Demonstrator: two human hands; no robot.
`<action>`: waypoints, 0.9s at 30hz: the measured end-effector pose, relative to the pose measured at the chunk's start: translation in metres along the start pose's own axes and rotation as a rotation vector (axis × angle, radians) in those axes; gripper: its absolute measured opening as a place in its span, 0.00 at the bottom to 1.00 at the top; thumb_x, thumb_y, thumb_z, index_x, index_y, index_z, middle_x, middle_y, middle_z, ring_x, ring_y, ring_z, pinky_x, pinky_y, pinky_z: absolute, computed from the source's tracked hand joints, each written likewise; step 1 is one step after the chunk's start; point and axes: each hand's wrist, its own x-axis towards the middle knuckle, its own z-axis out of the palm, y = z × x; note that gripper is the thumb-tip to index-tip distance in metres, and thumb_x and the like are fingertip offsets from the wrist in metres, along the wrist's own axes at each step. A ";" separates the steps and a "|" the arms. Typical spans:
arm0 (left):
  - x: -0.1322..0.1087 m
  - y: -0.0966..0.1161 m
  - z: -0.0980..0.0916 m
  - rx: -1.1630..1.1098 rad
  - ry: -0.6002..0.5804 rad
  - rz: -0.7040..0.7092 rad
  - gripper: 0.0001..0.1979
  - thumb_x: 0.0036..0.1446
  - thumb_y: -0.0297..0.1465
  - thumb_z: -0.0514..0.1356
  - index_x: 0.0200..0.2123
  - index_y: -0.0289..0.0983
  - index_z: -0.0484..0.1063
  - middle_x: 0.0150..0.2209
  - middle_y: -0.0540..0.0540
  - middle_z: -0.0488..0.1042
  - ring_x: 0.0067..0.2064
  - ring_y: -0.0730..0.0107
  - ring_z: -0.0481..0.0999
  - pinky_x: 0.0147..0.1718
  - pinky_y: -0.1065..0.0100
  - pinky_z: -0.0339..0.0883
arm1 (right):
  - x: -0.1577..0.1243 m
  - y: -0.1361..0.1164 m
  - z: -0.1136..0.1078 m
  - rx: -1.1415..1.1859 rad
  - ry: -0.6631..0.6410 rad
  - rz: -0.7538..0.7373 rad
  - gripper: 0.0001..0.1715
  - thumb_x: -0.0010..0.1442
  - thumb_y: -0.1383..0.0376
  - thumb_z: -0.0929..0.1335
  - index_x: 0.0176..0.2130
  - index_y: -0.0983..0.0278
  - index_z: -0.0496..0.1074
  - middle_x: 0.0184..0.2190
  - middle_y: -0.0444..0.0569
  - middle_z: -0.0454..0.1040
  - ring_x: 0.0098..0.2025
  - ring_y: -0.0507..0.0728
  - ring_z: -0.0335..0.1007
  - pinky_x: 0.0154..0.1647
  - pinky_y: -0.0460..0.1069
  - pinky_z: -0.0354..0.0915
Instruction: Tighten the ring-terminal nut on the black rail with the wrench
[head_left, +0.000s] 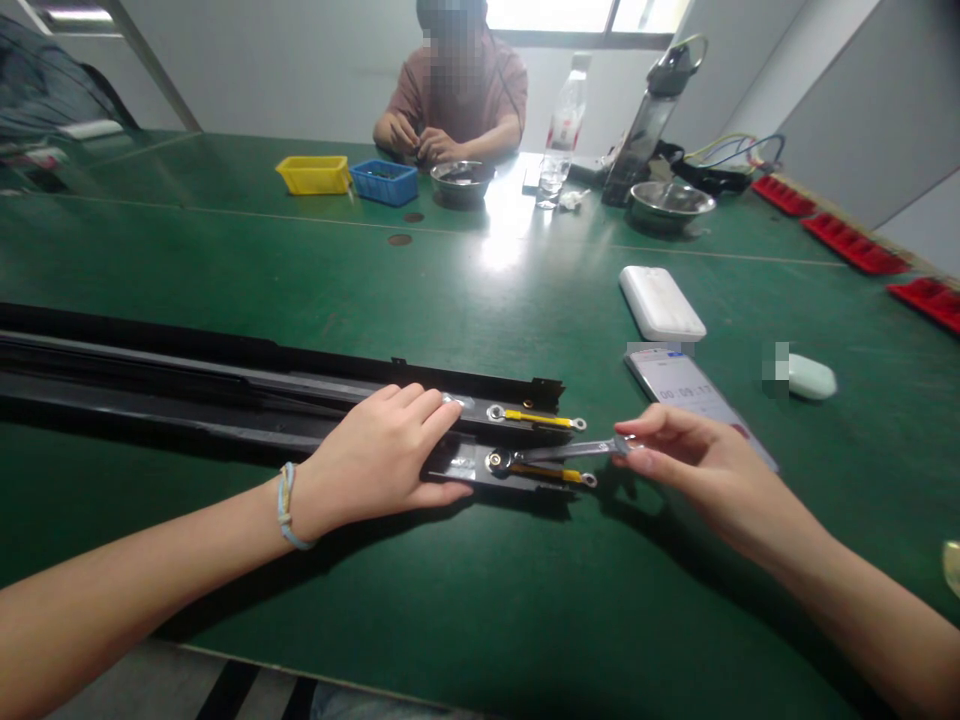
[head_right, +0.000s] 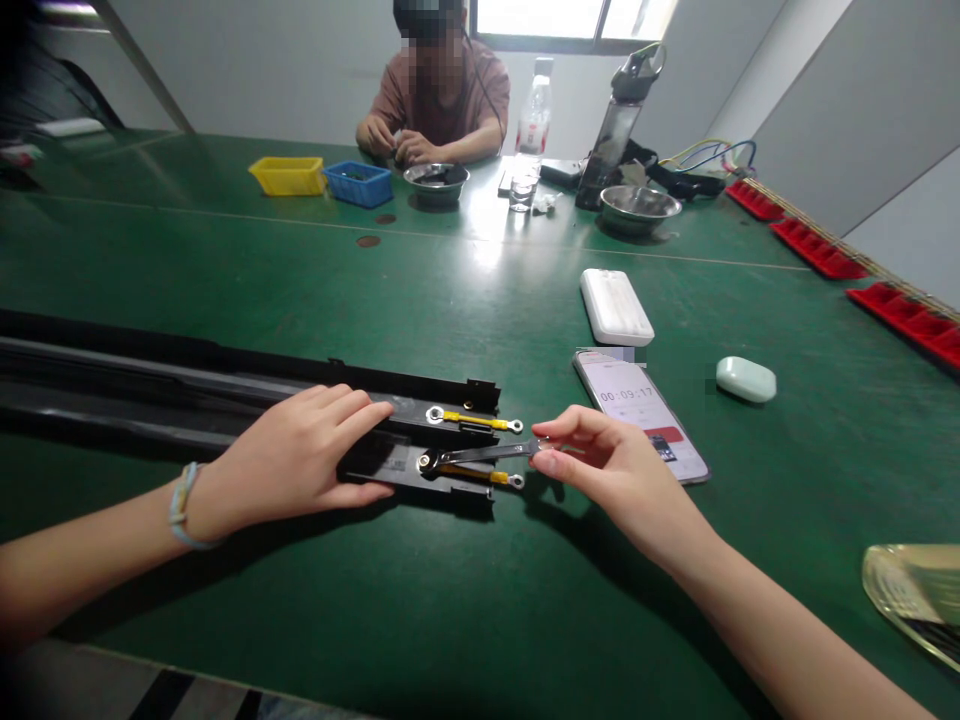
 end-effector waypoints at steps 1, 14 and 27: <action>0.000 0.000 0.001 0.000 0.003 0.001 0.29 0.55 0.52 0.56 0.46 0.31 0.67 0.39 0.40 0.72 0.39 0.56 0.70 0.38 0.57 0.66 | -0.001 0.001 -0.001 0.012 -0.020 -0.006 0.16 0.41 0.57 0.78 0.27 0.60 0.73 0.29 0.46 0.77 0.29 0.55 0.73 0.29 0.47 0.68; 0.006 -0.001 0.004 0.016 0.001 0.002 0.29 0.55 0.51 0.56 0.46 0.31 0.68 0.39 0.40 0.72 0.39 0.56 0.71 0.38 0.57 0.66 | -0.010 0.002 0.001 0.112 -0.207 -0.049 0.15 0.43 0.64 0.78 0.27 0.62 0.71 0.28 0.43 0.72 0.26 0.50 0.66 0.25 0.44 0.64; 0.005 0.000 0.003 0.009 -0.005 -0.001 0.30 0.55 0.52 0.55 0.46 0.31 0.68 0.40 0.39 0.72 0.39 0.55 0.71 0.38 0.57 0.67 | -0.001 0.006 0.003 0.127 -0.009 0.016 0.14 0.45 0.57 0.77 0.32 0.59 0.77 0.28 0.46 0.79 0.30 0.54 0.75 0.30 0.45 0.68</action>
